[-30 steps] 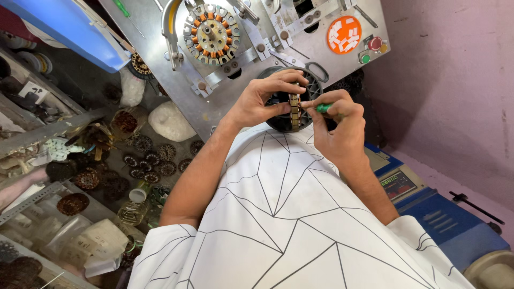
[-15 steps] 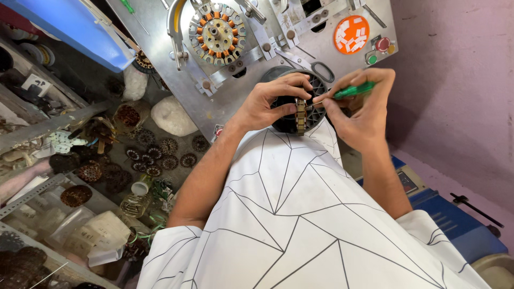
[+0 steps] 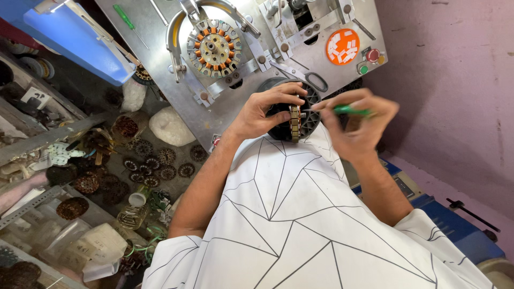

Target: The person uses a green-handled screwdriver to tighten screws on a cylindrical motor stator assembly. They repeatedly rotate the stator and adjust its position on a workbench while using the screwdriver to secure components.

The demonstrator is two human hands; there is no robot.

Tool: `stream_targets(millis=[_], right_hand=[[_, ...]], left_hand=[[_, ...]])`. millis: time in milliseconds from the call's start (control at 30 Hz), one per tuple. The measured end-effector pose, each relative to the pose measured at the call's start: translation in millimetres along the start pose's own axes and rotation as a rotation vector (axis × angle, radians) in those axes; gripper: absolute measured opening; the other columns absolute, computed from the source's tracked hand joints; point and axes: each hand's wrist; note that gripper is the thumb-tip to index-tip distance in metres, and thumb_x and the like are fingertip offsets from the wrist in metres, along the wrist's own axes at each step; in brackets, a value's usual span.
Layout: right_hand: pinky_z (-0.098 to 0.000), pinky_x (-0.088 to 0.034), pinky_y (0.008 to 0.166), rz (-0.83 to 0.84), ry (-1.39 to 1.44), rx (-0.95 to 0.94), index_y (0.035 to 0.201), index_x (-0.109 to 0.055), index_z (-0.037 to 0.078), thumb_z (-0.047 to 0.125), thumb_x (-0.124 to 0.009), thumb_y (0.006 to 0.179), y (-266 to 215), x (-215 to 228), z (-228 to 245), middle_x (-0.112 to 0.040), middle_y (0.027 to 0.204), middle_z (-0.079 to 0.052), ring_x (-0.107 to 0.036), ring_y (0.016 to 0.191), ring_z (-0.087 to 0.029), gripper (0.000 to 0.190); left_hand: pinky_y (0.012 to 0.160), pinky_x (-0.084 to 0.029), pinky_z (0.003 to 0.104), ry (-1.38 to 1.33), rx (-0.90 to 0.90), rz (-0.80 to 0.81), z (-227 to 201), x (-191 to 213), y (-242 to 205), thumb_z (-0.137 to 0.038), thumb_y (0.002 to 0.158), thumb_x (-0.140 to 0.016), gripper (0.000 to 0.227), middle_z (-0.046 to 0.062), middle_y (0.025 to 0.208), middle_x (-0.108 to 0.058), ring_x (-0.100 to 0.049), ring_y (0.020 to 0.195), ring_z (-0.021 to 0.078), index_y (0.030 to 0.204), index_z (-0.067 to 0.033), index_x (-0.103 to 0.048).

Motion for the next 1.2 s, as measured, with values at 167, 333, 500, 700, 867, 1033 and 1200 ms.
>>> stream_targets(millis=[167, 333, 500, 700, 867, 1033, 1200], right_hand=[[-0.0282, -0.054, 0.053, -0.262, -0.215, -0.518, 0.128, -0.057, 0.003, 0.005, -0.053, 0.115, 7.9, 77.3, -96.2, -0.062, 0.084, -0.008, -0.063, 0.061, -0.013, 0.014], [-0.0404, -0.055, 0.075, 0.011, -0.948, -0.24, 0.098, -0.082, 0.004, 0.003, -0.082, 0.087, -10.6, 99.0, -221.1, -0.066, 0.091, -0.012, -0.067, 0.082, -0.03, 0.012], [-0.0415, -0.054, 0.079, 0.016, -0.883, -0.363, 0.099, -0.078, 0.004, 0.006, -0.082, 0.086, -23.4, 96.4, -269.3, -0.067, 0.103, -0.014, -0.068, 0.088, -0.031, 0.014], [-0.0431, -0.054, 0.075, 0.048, -0.935, -0.39, 0.088, -0.071, 0.003, 0.004, -0.08, 0.083, -20.0, 94.9, -279.6, -0.066, 0.101, -0.014, -0.068, 0.086, -0.031, 0.011], [-0.0396, -0.054, 0.075, 0.013, -0.844, -0.294, 0.097, -0.067, 0.0, 0.001, -0.079, 0.088, 1.4, 85.1, -232.6, -0.069, 0.095, -0.016, -0.07, 0.08, -0.031, 0.016], [-0.0273, -0.057, 0.073, 0.022, -0.34, -0.281, 0.106, -0.065, 0.0, -0.006, -0.071, 0.1, 10.9, 40.3, -99.0, -0.071, 0.096, -0.012, -0.074, 0.083, -0.021, 0.011], [-0.0303, -0.057, 0.076, 0.135, -0.47, 0.061, 0.106, -0.069, 0.001, -0.01, -0.076, 0.09, 6.7, -5.5, 1.1, -0.071, 0.101, -0.011, -0.072, 0.087, -0.022, 0.021]], left_hand=[[0.129, -0.042, 0.042, 0.012, 0.002, -0.02, -0.1, -4.4, -1.5, 0.012, 0.085, -0.072, 0.044, 0.008, 0.142, -0.066, -0.051, 0.148, 0.028, 0.124, -0.0078, -0.072], [0.127, -0.041, 0.04, -0.033, 0.01, -0.011, 1.2, -6.8, -0.6, 0.014, 0.084, -0.071, 0.045, 0.008, 0.142, -0.065, -0.052, 0.147, 0.027, 0.124, -0.0068, -0.071], [0.126, -0.042, 0.039, -0.034, 0.007, -0.044, 0.6, -9.0, -2.5, 0.013, 0.084, -0.07, 0.045, 0.009, 0.143, -0.065, -0.054, 0.145, 0.0255, 0.124, -0.0068, -0.071], [0.124, -0.042, 0.038, -0.08, -0.012, -0.091, 2.8, -10.8, -6.6, 0.011, 0.09, -0.067, 0.04, 0.01, 0.146, -0.062, -0.055, 0.142, 0.024, 0.126, -0.0061, -0.071], [0.113, -0.049, 0.034, -0.01, -0.069, -0.323, -11.2, -24.1, -4.7, 0.002, 0.101, -0.062, 0.025, 0.011, 0.137, -0.067, -0.064, 0.127, 0.0211, 0.125, -0.0045, -0.07], [0.079, -0.057, 0.031, 0.434, -0.015, -0.544, -42.8, -40.2, 2.2, -0.011, 0.09, -0.078, 0.033, 0.006, 0.106, -0.071, -0.07, 0.087, 0.0175, 0.121, -0.006, -0.069], [0.082, -0.058, 0.032, 0.493, -0.136, -0.521, -53.1, -46.0, 5.1, -0.007, 0.092, -0.077, 0.015, 0.008, 0.103, -0.072, -0.072, 0.092, 0.0226, 0.106, -0.0069, -0.073]])
Point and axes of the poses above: each hand's wrist, its own y-axis towards the middle knuckle, its own x-axis out of the back of the hand, z = x × y
